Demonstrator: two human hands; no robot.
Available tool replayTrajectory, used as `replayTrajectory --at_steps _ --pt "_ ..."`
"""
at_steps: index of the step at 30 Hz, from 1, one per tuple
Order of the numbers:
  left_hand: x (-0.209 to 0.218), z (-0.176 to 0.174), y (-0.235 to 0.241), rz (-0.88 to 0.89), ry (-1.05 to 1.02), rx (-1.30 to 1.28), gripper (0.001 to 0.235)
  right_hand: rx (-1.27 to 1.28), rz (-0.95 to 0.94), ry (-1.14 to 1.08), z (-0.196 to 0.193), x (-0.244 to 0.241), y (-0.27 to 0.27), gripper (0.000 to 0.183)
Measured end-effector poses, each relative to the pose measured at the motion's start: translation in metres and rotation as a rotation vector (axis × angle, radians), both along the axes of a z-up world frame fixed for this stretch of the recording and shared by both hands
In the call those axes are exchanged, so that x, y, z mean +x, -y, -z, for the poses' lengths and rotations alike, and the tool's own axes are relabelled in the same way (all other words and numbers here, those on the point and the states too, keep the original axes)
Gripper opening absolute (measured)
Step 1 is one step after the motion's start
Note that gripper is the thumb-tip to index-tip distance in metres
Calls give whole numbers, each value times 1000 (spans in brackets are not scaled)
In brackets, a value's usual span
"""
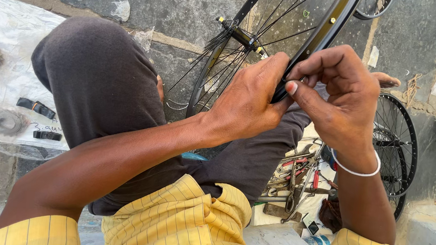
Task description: The person sits on the ground and works on a bicycle wheel, repeatedly picking up small metal parts and inserting them into the rim. The person rotates the wheel to access different sections and continues the process of fitting components into the rim structure.
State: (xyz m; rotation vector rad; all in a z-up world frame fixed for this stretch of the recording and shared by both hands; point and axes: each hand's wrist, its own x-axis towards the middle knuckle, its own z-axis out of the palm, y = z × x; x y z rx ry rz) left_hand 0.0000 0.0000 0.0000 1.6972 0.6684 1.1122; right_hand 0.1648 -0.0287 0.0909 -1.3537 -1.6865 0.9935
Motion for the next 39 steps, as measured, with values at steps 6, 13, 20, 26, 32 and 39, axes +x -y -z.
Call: replayTrajectory --at_steps 6,13,20,26,32,39 --pt "0 -4 0 5 -9 -13 27 71 17 194 2 -5 2 25" --pt "-29 -20 14 -108 -148 -18 24 204 366 -355 51 -12 13 19" --pt "-83 -5 29 -229 -259 72 37 -68 -407 -844 161 -63 -3 33" --pt "-109 16 48 -301 -186 -16 50 -141 -487 -891 167 -101 -5 31" --pt "-117 27 48 -358 -197 63 53 -13 -482 -1061 164 -106 -5 36" --pt "-109 23 45 -334 -87 -34 55 15 -478 -1051 159 -106 -9 30"
